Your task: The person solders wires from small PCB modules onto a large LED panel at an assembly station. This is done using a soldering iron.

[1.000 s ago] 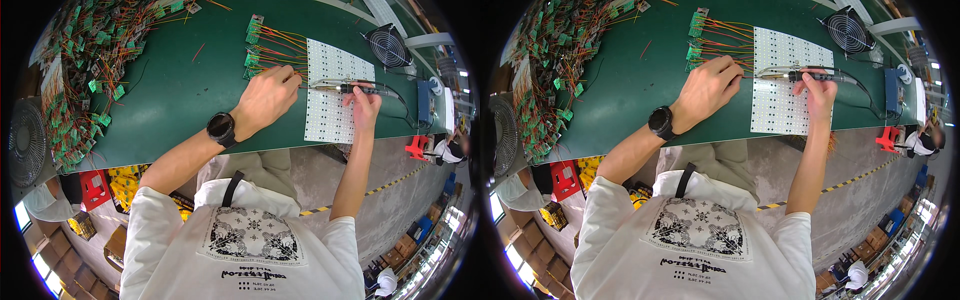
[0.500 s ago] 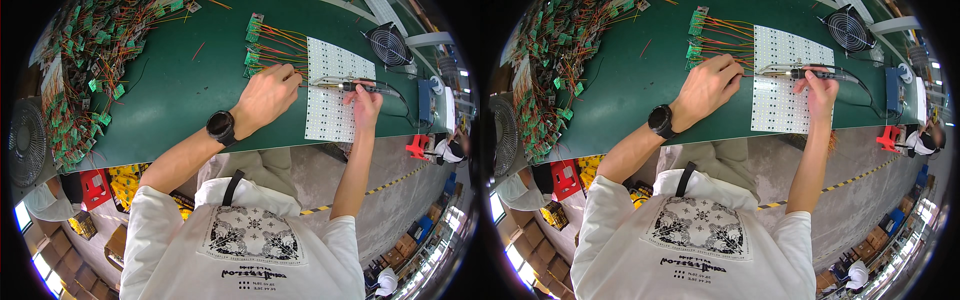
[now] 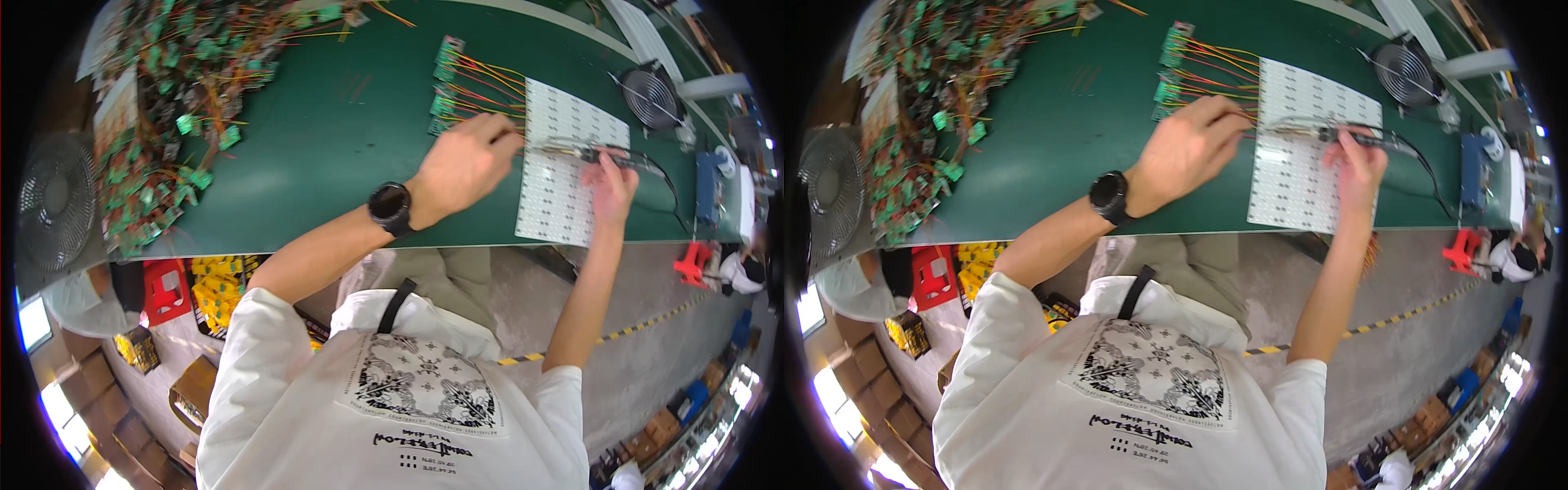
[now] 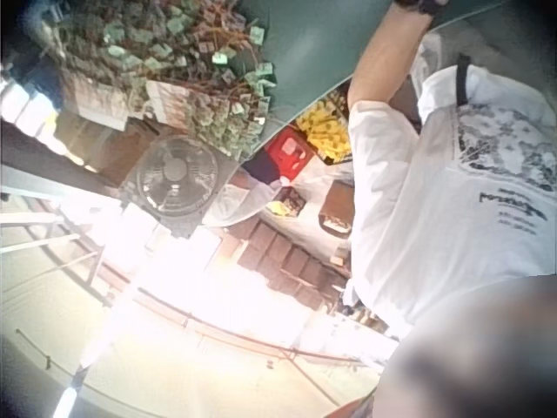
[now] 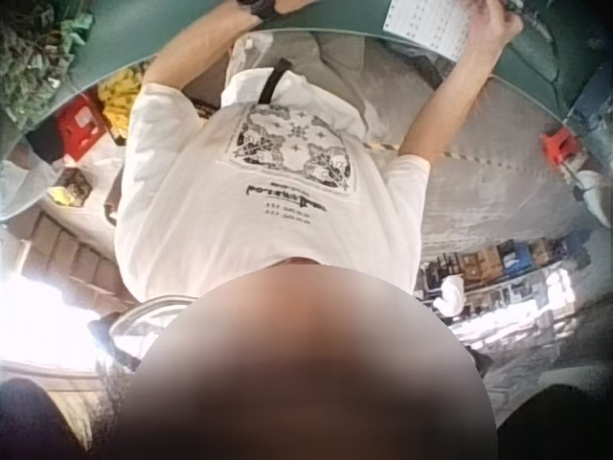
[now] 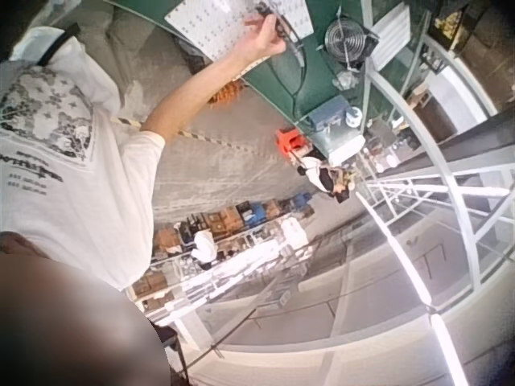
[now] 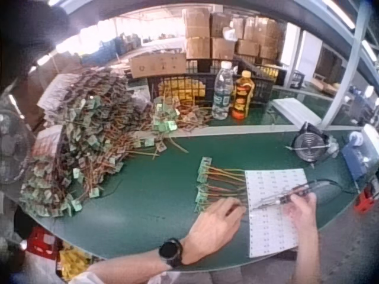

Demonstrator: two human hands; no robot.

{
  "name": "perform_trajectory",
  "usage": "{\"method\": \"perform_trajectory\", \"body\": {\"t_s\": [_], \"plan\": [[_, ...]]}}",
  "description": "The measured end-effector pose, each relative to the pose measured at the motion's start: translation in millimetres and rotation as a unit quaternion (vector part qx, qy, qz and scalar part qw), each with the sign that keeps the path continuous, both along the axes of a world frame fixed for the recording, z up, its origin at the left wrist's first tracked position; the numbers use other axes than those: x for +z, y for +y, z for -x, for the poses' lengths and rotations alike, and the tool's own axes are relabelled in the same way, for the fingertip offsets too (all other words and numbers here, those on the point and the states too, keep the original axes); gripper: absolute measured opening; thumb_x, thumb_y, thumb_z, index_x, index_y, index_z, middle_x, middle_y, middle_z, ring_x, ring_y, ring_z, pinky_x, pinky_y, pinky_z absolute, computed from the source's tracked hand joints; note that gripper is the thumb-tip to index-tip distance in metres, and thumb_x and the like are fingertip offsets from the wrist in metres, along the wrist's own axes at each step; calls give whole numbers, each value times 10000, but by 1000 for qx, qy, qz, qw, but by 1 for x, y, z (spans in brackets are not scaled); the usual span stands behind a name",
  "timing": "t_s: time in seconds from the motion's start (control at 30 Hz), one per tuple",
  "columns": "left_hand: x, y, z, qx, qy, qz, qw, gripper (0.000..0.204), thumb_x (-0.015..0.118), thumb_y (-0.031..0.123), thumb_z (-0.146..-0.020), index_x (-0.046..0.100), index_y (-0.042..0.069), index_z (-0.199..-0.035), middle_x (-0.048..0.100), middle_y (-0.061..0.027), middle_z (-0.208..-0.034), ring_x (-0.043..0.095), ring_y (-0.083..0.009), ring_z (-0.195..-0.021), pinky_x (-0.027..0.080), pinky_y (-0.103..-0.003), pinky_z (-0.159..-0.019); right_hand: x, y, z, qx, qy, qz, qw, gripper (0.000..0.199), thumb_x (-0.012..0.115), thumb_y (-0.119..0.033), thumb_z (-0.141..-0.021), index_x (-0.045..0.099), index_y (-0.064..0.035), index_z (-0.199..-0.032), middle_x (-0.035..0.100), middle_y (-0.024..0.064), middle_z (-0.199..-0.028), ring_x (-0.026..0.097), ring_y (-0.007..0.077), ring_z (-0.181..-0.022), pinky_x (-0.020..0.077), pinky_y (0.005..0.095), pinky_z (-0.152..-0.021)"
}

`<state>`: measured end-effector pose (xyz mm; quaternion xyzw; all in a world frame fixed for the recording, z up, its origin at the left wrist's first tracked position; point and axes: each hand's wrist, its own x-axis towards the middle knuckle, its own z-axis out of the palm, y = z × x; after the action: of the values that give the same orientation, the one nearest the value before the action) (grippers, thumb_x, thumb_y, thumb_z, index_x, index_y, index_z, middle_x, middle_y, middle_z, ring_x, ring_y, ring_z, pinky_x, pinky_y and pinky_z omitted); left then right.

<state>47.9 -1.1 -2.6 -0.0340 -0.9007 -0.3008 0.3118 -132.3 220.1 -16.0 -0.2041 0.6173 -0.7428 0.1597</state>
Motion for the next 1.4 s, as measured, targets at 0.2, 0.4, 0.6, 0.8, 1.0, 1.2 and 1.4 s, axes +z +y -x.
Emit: {"method": "perform_trajectory", "body": {"t_s": [0.2, 0.4, 0.6, 0.8, 1.0, 1.2, 1.4], "plan": [[42, -20, -32, 44, 65, 70, 994, 264, 683, 78, -757, 629, 63, -1015, 601, -81, -1078, 577, -294, -973, 474, -398, -830, 3, 12, 1, 3, -4, -8, 1000, 179, 612, -89, -895, 624, 47, -1011, 622, 85, -754, 548, 122, -565, 415, 265, -490], [41, -97, -125, 409, -15, 43, 912, 120, 679, 108, -755, 585, 62, -813, 607, -85, -767, 619, -269, -694, 486, -370, -602, 5, 2, -1, 3, -13, 2, 1000, 193, 618, -108, -890, 620, 47, -1005, 595, 81, -663, 535, 138, -527, 394, 264, -491], [26, -166, -185, 575, -61, 182, 795, 174, 664, 215, -849, 583, 61, -840, 638, -64, -785, 630, -235, -633, 467, -360, -557, 5, 4, 0, 0, -12, -5, 1000, 211, 631, -119, -882, 612, 56, -998, 587, 83, -635, 530, 147, -501, 383, 257, -482], [8, -177, -195, 558, -107, 75, 820, 218, 661, 232, -854, 582, 34, -905, 615, -104, -832, 612, -282, -717, 474, -405, -621, 0, -1, -1, -32, 20, 21, 999, 188, 633, -107, -890, 614, 50, -992, 604, 86, -665, 542, 141, -522, 397, 251, -494], [8, -181, -201, 513, -88, 40, 853, 244, 702, 183, -818, 609, 38, -991, 611, -78, -817, 595, -201, -721, 489, -356, -670, -4, -1, 5, -223, 88, 32, 970, 176, 651, -105, -892, 619, 45, -978, 621, 79, -704, 573, 130, -578, 422, 249, -530], [21, -166, -203, 419, -115, -129, 891, 265, 663, 50, -771, 619, 18, -1030, 590, -68, -802, 540, -135, -595, 455, -275, -559, -4, 1, 10, -240, 50, 33, 969, 184, 674, -108, -877, 621, 40, -973, 625, 71, -709, 575, 125, -574, 427, 241, -530], [21, -147, -227, 403, -141, -101, 899, 155, 665, 77, -837, 633, -4, -966, 599, -81, -806, 575, -132, -644, 451, -268, -576, -2, 3, 8, -240, 40, 41, 969, 182, 678, -114, -872, 626, 33, -966, 618, 65, -702, 564, 125, -564, 416, 241, -525]]}}
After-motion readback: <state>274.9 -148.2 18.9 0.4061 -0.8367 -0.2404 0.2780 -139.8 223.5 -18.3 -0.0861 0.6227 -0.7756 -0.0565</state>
